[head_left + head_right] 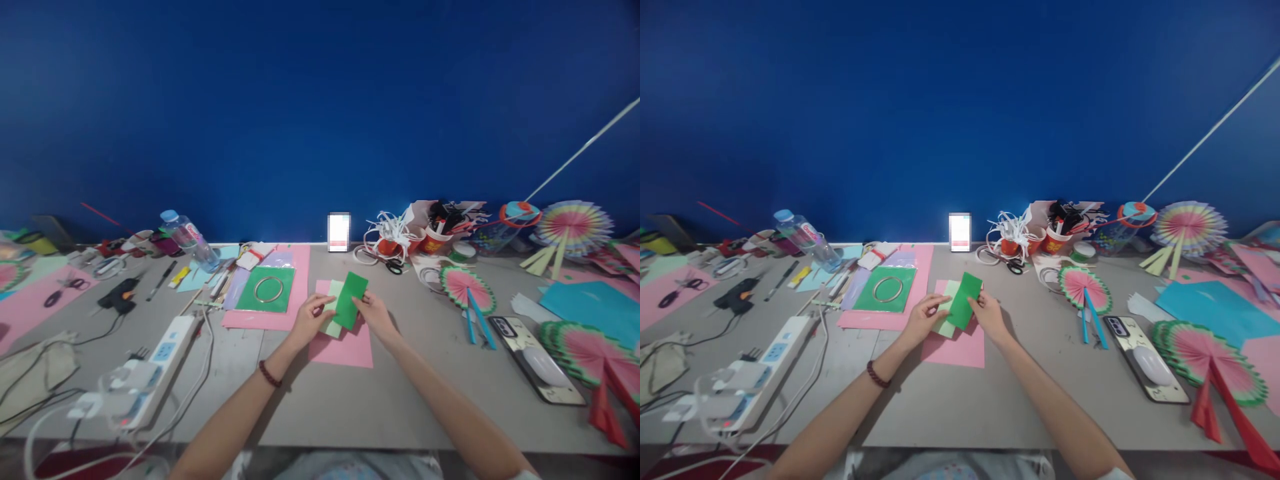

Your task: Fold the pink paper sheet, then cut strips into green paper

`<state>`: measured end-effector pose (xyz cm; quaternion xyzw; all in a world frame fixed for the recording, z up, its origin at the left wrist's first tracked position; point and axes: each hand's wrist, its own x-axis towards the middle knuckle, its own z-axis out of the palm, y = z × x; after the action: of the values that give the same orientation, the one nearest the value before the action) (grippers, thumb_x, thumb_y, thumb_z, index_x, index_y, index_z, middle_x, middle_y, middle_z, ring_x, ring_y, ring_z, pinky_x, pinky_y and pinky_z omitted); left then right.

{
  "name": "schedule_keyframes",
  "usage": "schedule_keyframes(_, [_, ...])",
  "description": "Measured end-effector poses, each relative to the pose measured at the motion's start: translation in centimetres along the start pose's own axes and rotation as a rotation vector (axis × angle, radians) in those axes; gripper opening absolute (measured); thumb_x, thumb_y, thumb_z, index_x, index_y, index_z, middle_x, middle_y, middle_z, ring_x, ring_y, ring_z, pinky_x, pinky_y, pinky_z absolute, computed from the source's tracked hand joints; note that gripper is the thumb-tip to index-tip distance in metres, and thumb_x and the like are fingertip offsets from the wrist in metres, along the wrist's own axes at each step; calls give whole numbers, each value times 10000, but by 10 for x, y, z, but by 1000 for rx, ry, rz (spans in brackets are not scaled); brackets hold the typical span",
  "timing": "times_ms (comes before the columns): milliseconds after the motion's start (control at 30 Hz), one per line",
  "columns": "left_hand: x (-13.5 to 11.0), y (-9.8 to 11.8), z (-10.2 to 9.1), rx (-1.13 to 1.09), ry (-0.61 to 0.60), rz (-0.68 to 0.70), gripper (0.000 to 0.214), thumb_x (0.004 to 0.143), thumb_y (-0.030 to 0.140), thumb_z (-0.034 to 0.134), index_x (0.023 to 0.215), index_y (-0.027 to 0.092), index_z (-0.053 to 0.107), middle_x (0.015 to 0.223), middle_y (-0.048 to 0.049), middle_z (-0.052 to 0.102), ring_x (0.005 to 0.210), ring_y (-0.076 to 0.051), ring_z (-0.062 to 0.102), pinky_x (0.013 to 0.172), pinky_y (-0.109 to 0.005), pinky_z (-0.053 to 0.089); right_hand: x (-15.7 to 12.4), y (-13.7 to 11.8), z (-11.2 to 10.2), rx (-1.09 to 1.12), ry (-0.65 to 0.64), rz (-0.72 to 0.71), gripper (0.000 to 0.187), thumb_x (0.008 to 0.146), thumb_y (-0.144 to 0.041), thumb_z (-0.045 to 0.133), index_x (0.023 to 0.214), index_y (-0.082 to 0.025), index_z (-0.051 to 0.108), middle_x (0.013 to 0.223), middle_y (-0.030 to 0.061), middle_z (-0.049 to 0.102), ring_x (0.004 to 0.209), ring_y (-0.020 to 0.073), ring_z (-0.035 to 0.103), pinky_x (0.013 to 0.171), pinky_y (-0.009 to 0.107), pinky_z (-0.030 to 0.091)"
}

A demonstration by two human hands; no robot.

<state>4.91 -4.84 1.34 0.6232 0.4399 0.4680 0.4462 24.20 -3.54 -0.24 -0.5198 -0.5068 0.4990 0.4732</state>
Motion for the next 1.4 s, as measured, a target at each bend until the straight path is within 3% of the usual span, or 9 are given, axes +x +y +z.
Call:
schedule_keyframes(133, [3, -7, -6, 94, 108, 25, 260, 804, 259, 639, 1052, 238, 716, 1014, -72, 627, 786, -150, 570, 684, -273, 456, 1, 7, -8, -146, 56, -56, 517, 743, -378, 600, 1208, -163, 530, 646, -24, 621, 564, 162, 566, 551, 273, 466])
schedule_keyframes(233, [5, -16, -11, 167, 126, 37, 288, 811, 202, 591, 1071, 238, 711, 1069, -81, 625, 842, -162, 591, 693, -277, 463, -3, 9, -10, -348, 57, -97, 650, 761, -290, 581, 1374, -168, 401, 621, -51, 574, 555, 156, 527, 566, 265, 442])
schedule_keyframes(467, [6, -28, -13, 224, 143, -10, 273, 760, 163, 610, 992, 222, 739, 1056, -83, 655, 923, -192, 617, 815, -331, 492, -18, 4, -2, -770, 49, -217, 694, 804, -216, 527, 1459, -231, 301, 844, 19, 601, 697, 183, 571, 657, 299, 477])
schedule_keyframes(600, [5, -23, -11, 203, 147, -6, 245, 780, 198, 615, 990, 220, 739, 1029, -85, 675, 921, -204, 628, 820, -340, 497, -22, 4, 0, -819, 44, -301, 625, 831, -193, 487, 1432, -280, 341, 1167, 100, 546, 964, 232, 581, 819, 379, 495])
schedule_keyframes(700, [3, -16, -10, 184, 182, 15, 234, 811, 233, 601, 1008, 235, 727, 1055, -79, 674, 897, -193, 630, 766, -318, 504, -23, 5, -1, -887, 87, -357, 517, 832, -199, 514, 1346, -230, 467, 1346, 149, 426, 1105, 271, 529, 892, 422, 479])
schedule_keyframes(933, [0, -7, -7, 31, 262, -26, 433, 828, 290, 603, 1256, 254, 549, 1195, -91, 596, 793, -141, 616, 671, -264, 511, -19, 10, -4, -924, -14, -447, 260, 870, -203, 479, 1048, -205, 668, 1154, 113, 605, 1061, 257, 548, 935, 419, 450])
schedule_keyframes(1067, [0, -13, -1, -213, 125, -69, 711, 787, 250, 654, 1415, 281, 321, 1314, -124, 528, 996, -175, 623, 834, -290, 523, 3, 5, -28, -830, 26, -450, 264, 864, -213, 459, 997, -189, 685, 1079, 107, 660, 1032, 233, 586, 937, 378, 447])
schedule_keyframes(1200, [-4, -17, 4, -324, -40, -170, 878, 777, 217, 662, 1478, 346, 150, 1259, -112, 564, 873, -149, 658, 759, -290, 539, 43, -7, -77, -974, 171, -372, 322, 838, -143, 414, 1018, -142, 681, 1099, 127, 676, 1073, 244, 584, 988, 376, 408])
schedule_keyframes(1400, [-6, -12, 6, -298, -98, -231, 849, 735, 203, 689, 1459, 331, 266, 1191, -91, 604, 825, -124, 658, 734, -261, 523, 89, -15, -119, -1177, 192, -138, 350, 828, -89, 438, 1095, -90, 663, 1145, 160, 669, 1071, 254, 599, 950, 329, 415])
